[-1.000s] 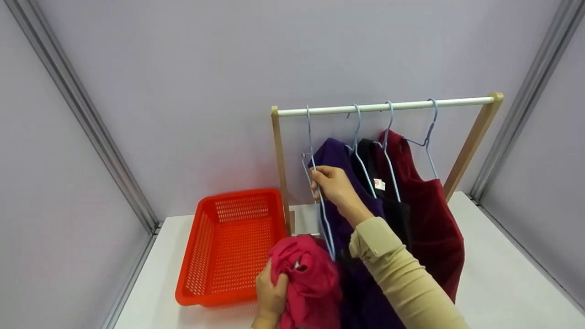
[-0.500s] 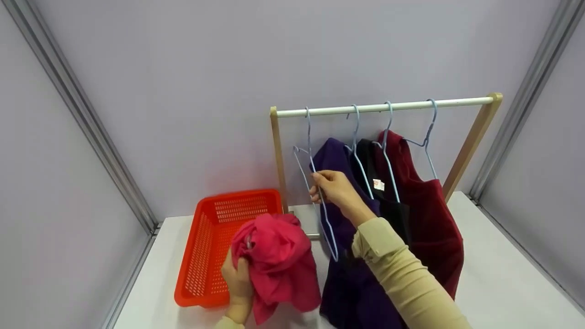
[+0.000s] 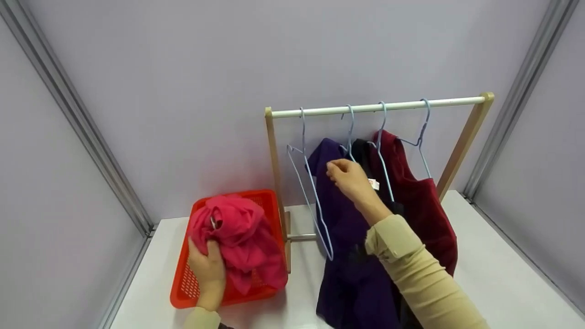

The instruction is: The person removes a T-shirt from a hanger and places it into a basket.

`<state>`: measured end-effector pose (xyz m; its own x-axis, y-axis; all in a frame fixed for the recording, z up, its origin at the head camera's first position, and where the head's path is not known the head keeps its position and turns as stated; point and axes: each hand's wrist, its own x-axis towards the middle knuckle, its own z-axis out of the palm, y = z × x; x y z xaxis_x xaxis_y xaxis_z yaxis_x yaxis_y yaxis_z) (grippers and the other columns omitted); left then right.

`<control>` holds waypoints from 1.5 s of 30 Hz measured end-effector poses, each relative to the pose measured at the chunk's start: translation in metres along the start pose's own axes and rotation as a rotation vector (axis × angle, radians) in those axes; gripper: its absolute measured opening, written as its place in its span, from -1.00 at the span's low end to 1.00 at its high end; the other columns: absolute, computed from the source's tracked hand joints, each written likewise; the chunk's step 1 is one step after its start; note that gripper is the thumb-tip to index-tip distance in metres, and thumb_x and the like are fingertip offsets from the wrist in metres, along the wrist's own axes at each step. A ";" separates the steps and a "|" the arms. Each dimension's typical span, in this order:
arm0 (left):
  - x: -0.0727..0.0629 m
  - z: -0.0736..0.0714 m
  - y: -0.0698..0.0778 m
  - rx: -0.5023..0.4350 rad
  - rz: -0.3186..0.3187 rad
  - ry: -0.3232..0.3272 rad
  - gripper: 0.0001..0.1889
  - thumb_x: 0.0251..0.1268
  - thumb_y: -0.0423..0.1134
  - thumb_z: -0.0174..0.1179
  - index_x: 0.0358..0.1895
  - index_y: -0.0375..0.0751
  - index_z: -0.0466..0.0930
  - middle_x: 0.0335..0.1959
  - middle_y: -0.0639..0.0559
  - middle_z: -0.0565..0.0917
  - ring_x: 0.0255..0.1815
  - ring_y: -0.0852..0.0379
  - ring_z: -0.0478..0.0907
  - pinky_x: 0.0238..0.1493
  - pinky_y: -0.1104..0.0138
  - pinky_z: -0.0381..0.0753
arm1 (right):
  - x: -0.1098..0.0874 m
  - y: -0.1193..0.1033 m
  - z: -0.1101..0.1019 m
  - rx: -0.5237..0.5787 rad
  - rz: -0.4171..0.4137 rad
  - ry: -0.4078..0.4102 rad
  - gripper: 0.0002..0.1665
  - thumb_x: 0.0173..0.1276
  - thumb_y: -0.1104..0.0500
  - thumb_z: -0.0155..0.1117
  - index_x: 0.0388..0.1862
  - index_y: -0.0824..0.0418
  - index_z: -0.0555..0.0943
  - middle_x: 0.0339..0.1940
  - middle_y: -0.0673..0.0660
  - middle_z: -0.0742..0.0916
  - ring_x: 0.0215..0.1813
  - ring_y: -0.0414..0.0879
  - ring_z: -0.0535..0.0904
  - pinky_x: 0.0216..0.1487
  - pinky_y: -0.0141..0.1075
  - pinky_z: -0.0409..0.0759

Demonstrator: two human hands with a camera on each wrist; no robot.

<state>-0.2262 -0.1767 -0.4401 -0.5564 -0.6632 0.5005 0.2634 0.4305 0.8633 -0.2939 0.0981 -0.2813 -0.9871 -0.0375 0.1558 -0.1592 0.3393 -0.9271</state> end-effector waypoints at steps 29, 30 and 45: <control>0.005 -0.005 -0.075 0.357 -0.096 -0.525 -0.53 0.27 -0.42 0.08 0.17 -0.58 0.16 0.05 -0.59 0.40 0.17 -0.48 0.37 0.25 -0.16 0.33 | -0.008 0.016 -0.031 0.091 0.050 0.200 -0.53 0.50 0.21 -0.13 0.30 0.41 0.28 0.03 0.28 0.54 -0.20 -0.17 0.53 -0.13 -0.45 0.53; 0.004 -0.005 -0.077 0.370 -0.097 -0.536 -0.51 0.27 -0.42 0.09 0.18 -0.60 0.16 0.05 -0.60 0.40 0.18 -0.49 0.36 0.26 -0.16 0.33 | -0.008 0.016 -0.031 0.119 0.065 0.178 -0.52 0.51 0.22 -0.14 0.31 0.42 0.26 0.01 0.28 0.54 -0.28 -0.22 0.53 -0.22 -0.49 0.54; 0.005 -0.002 -0.083 0.531 -0.149 -0.664 -0.33 0.12 -0.26 0.24 0.17 -0.67 0.18 -0.01 -0.65 0.49 0.06 -0.50 0.48 0.12 -0.15 0.45 | -0.006 0.020 -0.024 0.141 0.055 0.096 -0.61 0.56 0.23 -0.22 0.15 0.44 0.42 -0.58 -0.05 0.45 -0.65 -0.32 0.28 -0.62 -0.52 0.25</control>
<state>-0.2495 -0.2167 -0.5092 -0.9449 -0.3118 0.0999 -0.1602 0.7063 0.6896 -0.2903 0.1272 -0.2926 -0.9892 0.0698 0.1289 -0.1124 0.2029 -0.9727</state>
